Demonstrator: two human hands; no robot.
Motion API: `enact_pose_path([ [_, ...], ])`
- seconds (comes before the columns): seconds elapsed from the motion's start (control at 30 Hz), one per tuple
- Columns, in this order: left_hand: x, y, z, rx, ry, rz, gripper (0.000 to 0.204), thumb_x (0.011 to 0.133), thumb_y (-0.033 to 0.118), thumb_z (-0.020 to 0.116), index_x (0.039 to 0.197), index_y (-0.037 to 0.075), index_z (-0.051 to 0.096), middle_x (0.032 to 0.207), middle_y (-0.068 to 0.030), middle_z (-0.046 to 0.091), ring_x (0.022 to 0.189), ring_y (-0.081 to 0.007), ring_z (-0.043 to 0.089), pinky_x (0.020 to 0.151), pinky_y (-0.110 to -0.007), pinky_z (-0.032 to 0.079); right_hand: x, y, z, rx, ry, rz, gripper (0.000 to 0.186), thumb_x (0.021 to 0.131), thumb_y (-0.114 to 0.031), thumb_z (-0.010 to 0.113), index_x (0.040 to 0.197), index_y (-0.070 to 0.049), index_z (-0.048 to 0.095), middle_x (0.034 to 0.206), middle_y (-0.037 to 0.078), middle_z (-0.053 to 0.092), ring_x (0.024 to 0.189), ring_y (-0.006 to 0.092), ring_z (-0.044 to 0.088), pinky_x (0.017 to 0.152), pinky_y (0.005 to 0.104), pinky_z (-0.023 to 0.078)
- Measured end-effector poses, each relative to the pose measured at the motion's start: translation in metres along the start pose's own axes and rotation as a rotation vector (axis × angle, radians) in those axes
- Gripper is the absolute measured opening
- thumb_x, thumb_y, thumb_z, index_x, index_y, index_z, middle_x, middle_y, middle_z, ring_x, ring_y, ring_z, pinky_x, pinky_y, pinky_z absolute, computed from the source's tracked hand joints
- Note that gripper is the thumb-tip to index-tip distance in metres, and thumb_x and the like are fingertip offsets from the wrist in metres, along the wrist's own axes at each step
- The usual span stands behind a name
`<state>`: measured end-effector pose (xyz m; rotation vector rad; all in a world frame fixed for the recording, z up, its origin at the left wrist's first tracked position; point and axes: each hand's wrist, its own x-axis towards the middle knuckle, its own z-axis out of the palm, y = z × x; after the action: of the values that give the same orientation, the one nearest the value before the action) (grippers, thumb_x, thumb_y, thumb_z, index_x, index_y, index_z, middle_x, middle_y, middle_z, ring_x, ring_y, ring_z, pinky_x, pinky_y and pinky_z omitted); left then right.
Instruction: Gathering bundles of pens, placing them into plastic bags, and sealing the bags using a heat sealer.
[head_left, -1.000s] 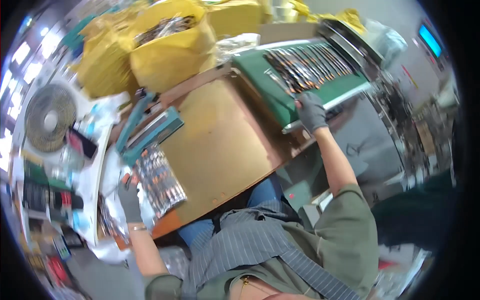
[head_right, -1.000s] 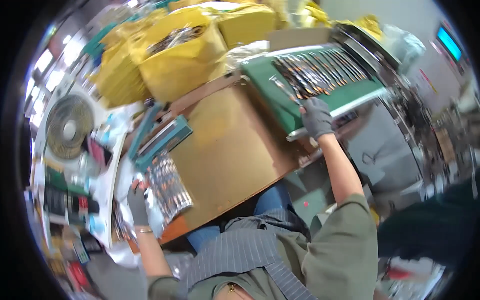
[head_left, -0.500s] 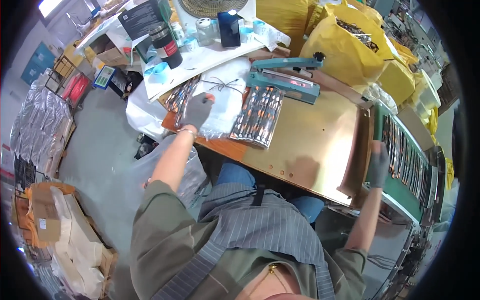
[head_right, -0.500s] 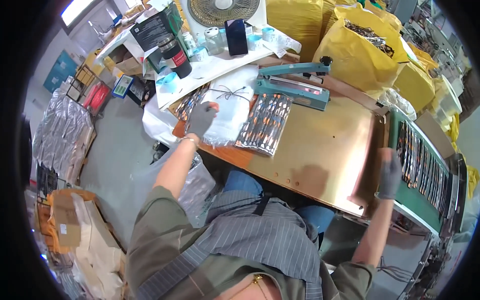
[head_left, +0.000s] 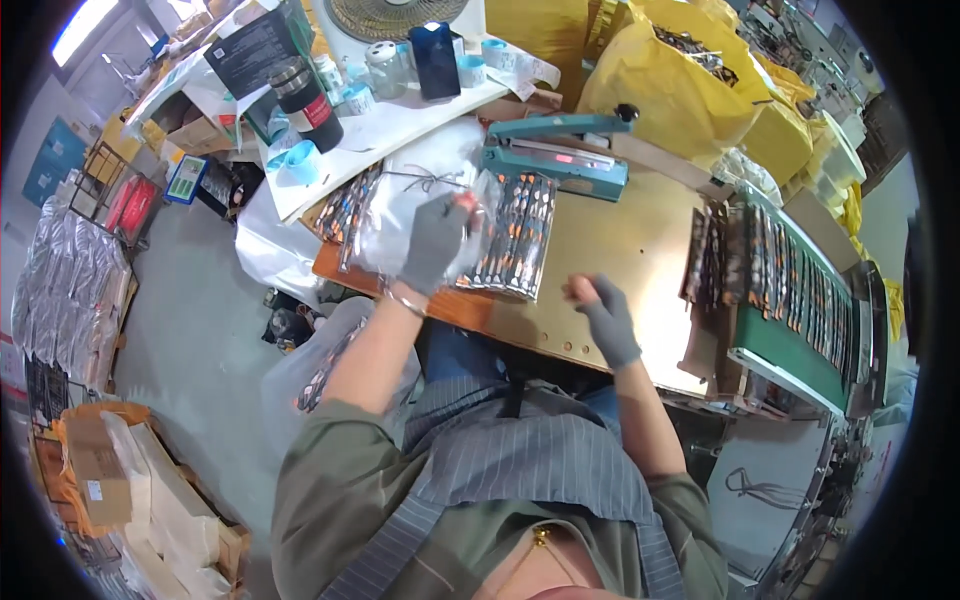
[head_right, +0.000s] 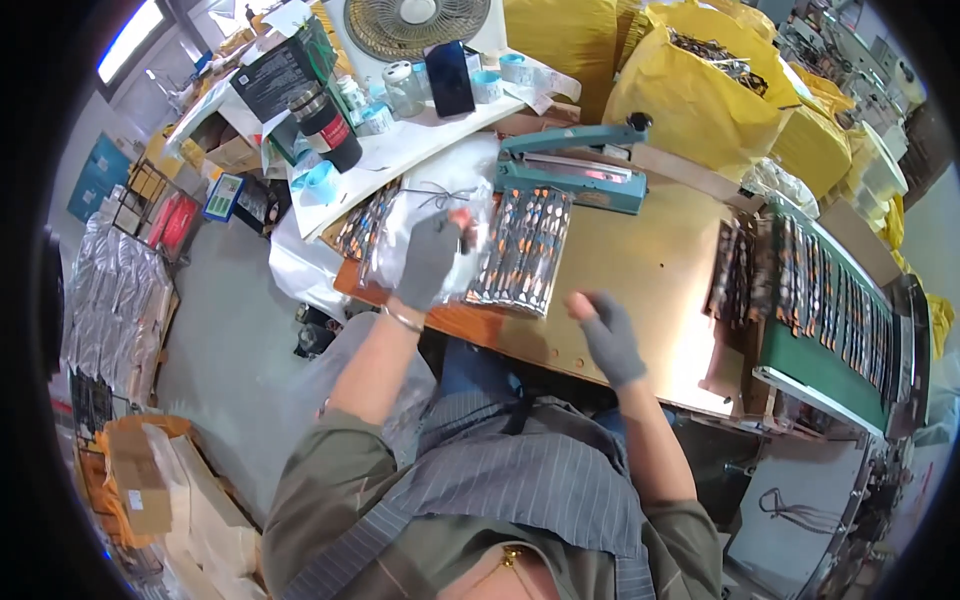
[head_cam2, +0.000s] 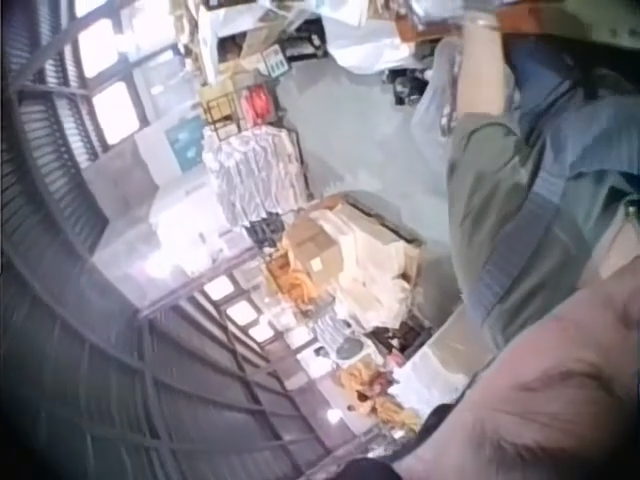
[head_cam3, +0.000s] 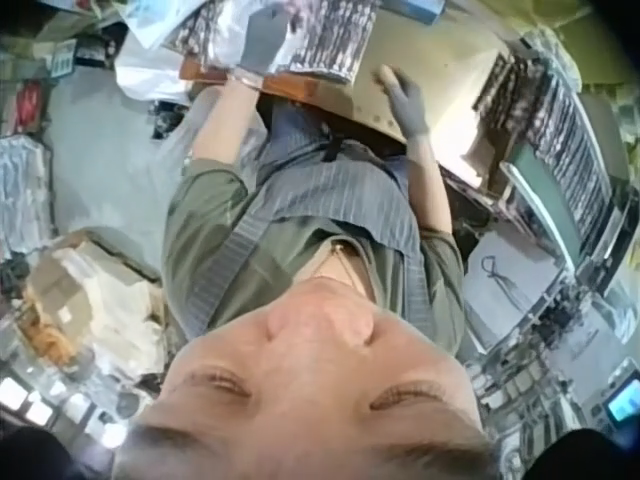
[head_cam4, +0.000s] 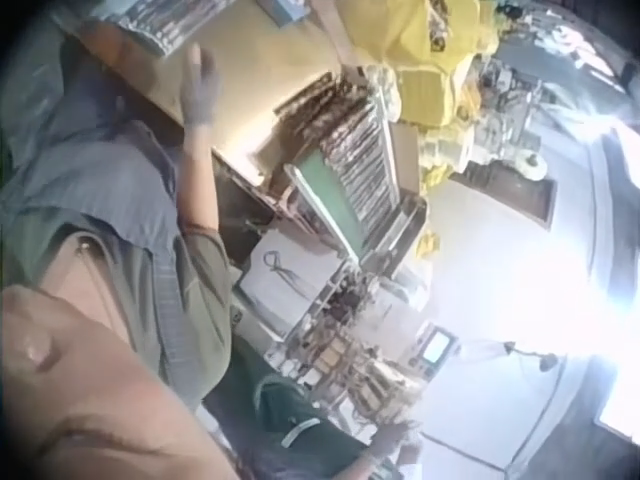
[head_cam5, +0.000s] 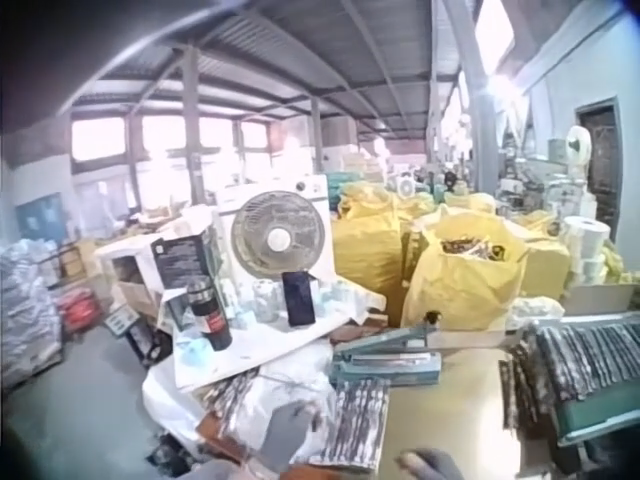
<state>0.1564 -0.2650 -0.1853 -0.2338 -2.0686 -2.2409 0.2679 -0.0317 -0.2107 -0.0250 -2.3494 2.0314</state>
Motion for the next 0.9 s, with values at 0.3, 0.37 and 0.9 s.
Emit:
enact_pose_path([
  [0.3,-0.091,0.04,-0.01,-0.311,-0.015,-0.272,0.027,0.097,0.028,0.047,0.09,0.005,0.059,0.073,-0.003,0.061,0.063,-0.0071,0.056,0.044,-0.02,0.039,0.044,-0.01,0.038,-0.198,0.036,-0.168,0.028,0.082,-0.025,0.067,0.07,-0.003,0.053,0.06,-0.001,0.05,0.059,0.0088,0.046,0.054,0.0265,0.039],
  [0.37,-0.104,0.069,0.0,-0.768,-0.104,-0.593,0.028,0.097,0.031,0.045,0.089,0.007,0.057,0.067,-0.0015,0.057,0.056,-0.0067,0.054,0.039,-0.02,0.036,0.045,0.018,0.033,-0.068,-0.081,-0.023,0.027,0.082,-0.023,0.067,0.071,-0.004,0.053,0.06,-0.001,0.048,0.059,0.0084,0.044,0.054,0.0261,0.039],
  [0.9,-0.025,-0.045,0.095,0.498,-0.333,0.078,0.04,0.088,0.021,0.057,0.118,-0.005,0.054,0.116,-0.0218,0.058,0.108,-0.0307,0.055,0.093,-0.036,0.041,-0.039,0.144,-0.029,-0.909,0.407,-0.42,0.059,0.079,-0.044,0.057,0.119,-0.001,0.049,0.127,0.024,0.044,0.121,0.0402,0.04,0.102,0.0501,0.03],
])
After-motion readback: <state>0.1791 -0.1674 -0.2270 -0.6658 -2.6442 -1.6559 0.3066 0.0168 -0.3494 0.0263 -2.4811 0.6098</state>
